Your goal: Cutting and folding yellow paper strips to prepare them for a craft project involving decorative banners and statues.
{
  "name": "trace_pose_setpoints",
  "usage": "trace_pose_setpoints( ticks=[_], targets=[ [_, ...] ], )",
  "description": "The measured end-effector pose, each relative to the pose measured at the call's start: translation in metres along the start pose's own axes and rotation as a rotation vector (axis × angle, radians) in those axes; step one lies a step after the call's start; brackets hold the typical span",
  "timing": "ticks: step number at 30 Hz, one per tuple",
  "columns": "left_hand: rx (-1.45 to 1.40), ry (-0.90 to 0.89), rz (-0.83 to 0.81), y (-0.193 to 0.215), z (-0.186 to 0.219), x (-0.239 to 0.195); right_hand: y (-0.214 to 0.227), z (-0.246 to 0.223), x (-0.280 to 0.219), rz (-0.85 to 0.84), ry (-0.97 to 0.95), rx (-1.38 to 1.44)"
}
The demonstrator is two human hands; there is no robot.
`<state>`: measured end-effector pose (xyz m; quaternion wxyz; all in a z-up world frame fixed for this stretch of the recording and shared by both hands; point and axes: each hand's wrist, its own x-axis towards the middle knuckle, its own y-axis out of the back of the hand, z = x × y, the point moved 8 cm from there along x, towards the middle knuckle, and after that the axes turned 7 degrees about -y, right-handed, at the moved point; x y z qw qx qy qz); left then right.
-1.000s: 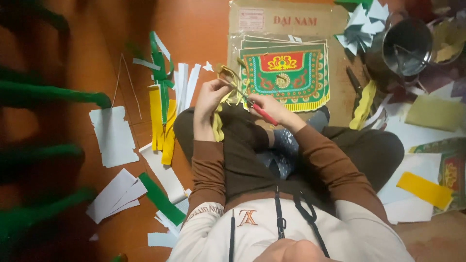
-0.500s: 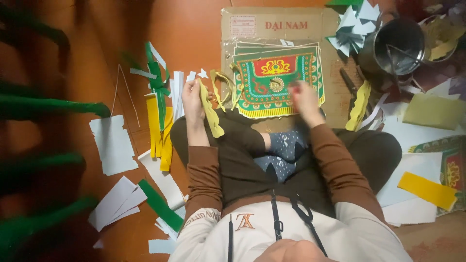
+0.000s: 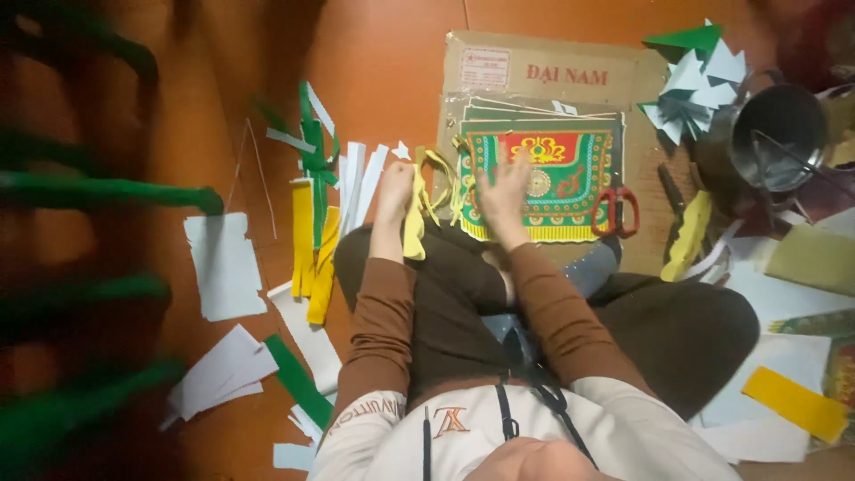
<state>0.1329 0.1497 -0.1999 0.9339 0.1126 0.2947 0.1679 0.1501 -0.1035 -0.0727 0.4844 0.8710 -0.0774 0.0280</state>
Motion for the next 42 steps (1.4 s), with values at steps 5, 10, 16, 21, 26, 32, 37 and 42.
trace_pose_setpoints(
  ticks=[5,10,16,21,26,32,37,42],
  targets=[
    [-0.015,0.054,-0.040,-0.003,0.006,-0.006,-0.059,-0.064,0.006,-0.163,0.255,0.033],
    [0.042,0.033,-0.079,-0.001,0.035,-0.021,-0.074,-0.075,-0.020,-0.336,0.645,-0.104],
    [-0.242,0.004,-0.108,0.010,0.051,-0.018,-0.007,-0.065,-0.006,-0.462,0.073,0.602],
    [-0.618,0.048,-0.066,0.010,0.058,-0.028,-0.029,0.013,-0.013,-0.423,-0.313,1.255],
    [-0.573,-0.023,-0.151,0.014,0.071,-0.038,0.152,0.148,-0.020,-0.381,-0.420,1.070],
    [-0.658,-0.026,-0.130,0.009,0.110,-0.097,0.443,0.332,0.052,-0.071,-0.583,0.188],
    [-0.820,-0.058,-0.268,-0.049,0.114,-0.143,0.484,0.305,0.073,0.096,-0.313,0.251],
    [-0.805,-0.247,-0.503,-0.120,0.178,-0.238,0.397,0.146,0.041,-0.038,-0.087,0.487]
  ],
)
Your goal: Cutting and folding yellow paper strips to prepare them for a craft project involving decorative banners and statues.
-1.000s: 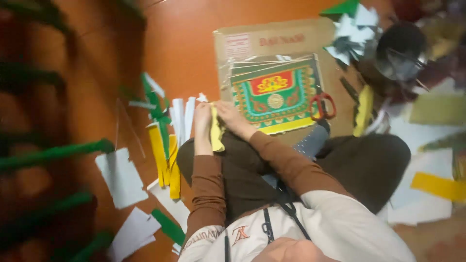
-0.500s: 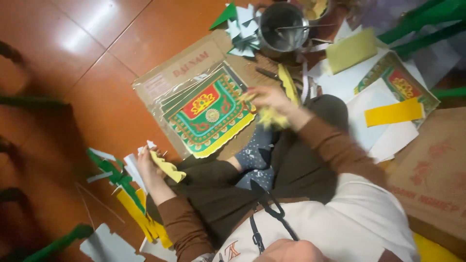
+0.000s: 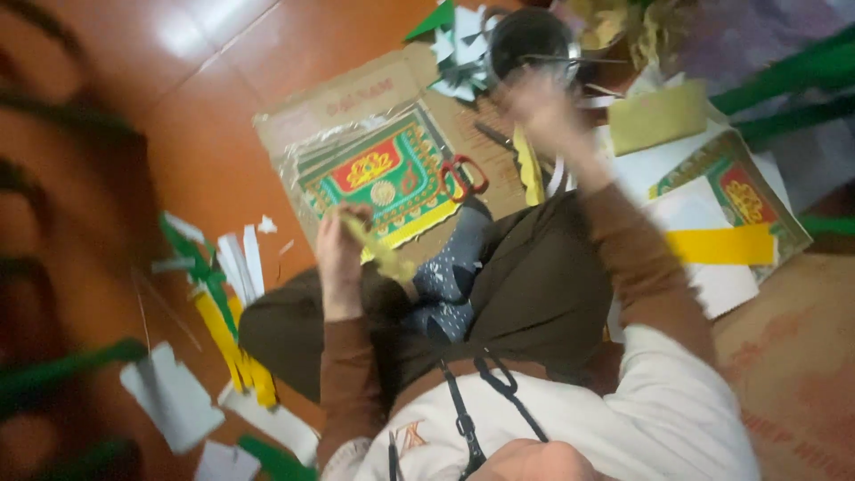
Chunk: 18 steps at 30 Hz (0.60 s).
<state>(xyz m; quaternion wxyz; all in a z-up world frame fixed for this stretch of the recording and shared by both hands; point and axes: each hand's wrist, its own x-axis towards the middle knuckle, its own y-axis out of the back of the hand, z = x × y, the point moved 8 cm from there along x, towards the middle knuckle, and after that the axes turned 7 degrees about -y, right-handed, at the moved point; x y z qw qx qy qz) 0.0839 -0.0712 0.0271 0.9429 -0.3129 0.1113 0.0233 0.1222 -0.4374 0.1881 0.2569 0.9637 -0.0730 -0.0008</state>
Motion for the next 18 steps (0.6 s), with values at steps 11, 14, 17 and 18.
trace_pose_setpoints(
  ticks=[11,14,17,18],
  targets=[
    [-0.075,-0.323,0.071,-0.011,0.040,-0.036,-0.244,0.061,-0.123,-0.658,-0.346,0.363],
    [0.105,-0.364,0.188,0.002,0.051,-0.048,-0.228,0.063,-0.119,-0.614,-0.345,0.369],
    [0.621,-0.602,0.162,-0.011,0.086,-0.067,-0.214,0.049,-0.125,-0.547,-0.232,0.088],
    [0.993,-0.788,0.026,-0.035,0.099,-0.077,-0.206,0.041,-0.125,-0.473,-0.107,-0.204]
  ],
)
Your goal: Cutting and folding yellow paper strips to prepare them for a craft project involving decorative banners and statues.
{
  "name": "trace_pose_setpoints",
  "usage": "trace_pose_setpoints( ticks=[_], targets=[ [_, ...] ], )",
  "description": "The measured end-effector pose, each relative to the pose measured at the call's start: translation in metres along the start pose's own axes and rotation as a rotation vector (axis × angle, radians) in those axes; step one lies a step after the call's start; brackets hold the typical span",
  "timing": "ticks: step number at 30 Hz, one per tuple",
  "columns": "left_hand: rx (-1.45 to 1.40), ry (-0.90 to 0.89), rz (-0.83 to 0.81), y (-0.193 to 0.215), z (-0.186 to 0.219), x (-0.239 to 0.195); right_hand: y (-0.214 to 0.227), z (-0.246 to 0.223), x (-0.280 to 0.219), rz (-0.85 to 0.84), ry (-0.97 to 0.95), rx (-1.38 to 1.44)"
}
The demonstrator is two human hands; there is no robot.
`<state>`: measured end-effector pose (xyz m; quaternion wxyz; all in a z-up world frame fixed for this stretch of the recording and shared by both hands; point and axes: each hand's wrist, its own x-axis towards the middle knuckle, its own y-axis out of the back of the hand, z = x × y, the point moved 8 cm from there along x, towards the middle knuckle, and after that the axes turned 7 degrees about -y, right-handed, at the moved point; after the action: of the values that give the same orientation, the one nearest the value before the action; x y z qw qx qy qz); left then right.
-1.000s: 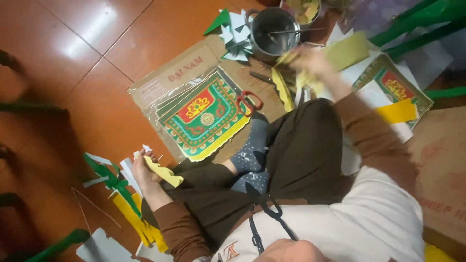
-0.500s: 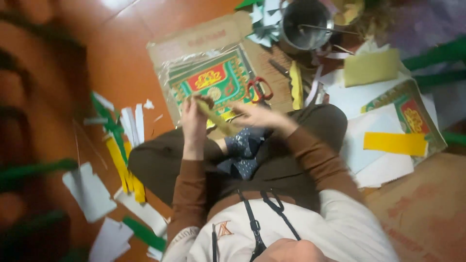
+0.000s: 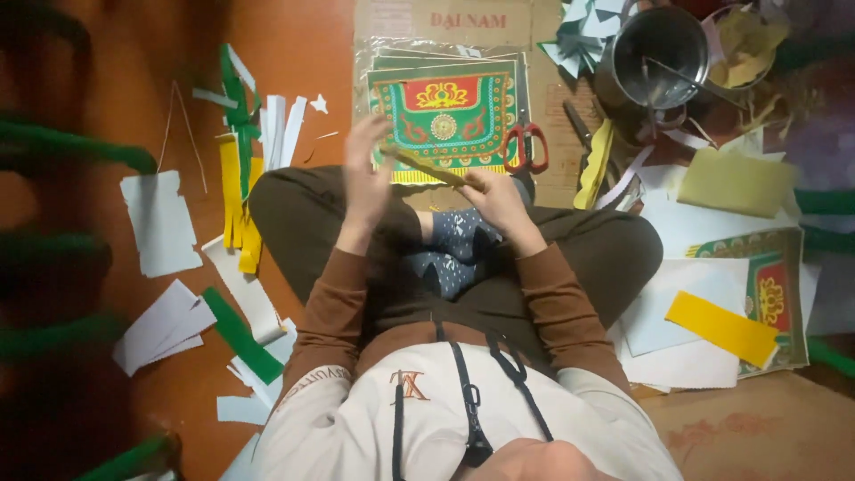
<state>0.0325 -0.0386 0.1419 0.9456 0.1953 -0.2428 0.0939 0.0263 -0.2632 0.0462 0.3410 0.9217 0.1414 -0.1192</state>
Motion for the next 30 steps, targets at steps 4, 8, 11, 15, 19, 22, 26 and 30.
trace_pose_setpoints(
  ticks=[4,8,11,15,19,22,26,30],
  targets=[
    [0.104,-0.037,-0.282,-0.043,-0.003,-0.029,-0.011,0.009,0.007,0.109,0.009,0.070],
    [0.011,0.311,-0.435,-0.058,-0.046,-0.052,-0.017,0.009,0.006,-0.118,-0.146,0.981],
    [-0.435,0.409,-0.406,-0.063,-0.036,-0.043,-0.043,0.003,-0.003,-0.387,-0.275,1.267],
    [-0.913,0.550,-0.356,-0.071,-0.018,-0.033,-0.064,-0.018,-0.013,-0.617,-0.293,1.386],
    [-0.914,0.651,-0.253,-0.079,-0.063,-0.055,-0.051,0.006,0.007,-0.461,-0.282,1.227],
    [-0.660,0.817,-0.121,-0.069,-0.087,-0.064,-0.010,0.062,0.053,-0.092,0.015,0.394],
    [-0.657,0.885,-0.053,-0.063,-0.099,-0.071,0.024,0.145,0.093,0.384,-0.157,-0.324],
    [-0.633,0.923,-0.045,-0.063,-0.100,-0.074,0.017,0.161,0.103,0.401,-0.268,-0.278]
  ],
)
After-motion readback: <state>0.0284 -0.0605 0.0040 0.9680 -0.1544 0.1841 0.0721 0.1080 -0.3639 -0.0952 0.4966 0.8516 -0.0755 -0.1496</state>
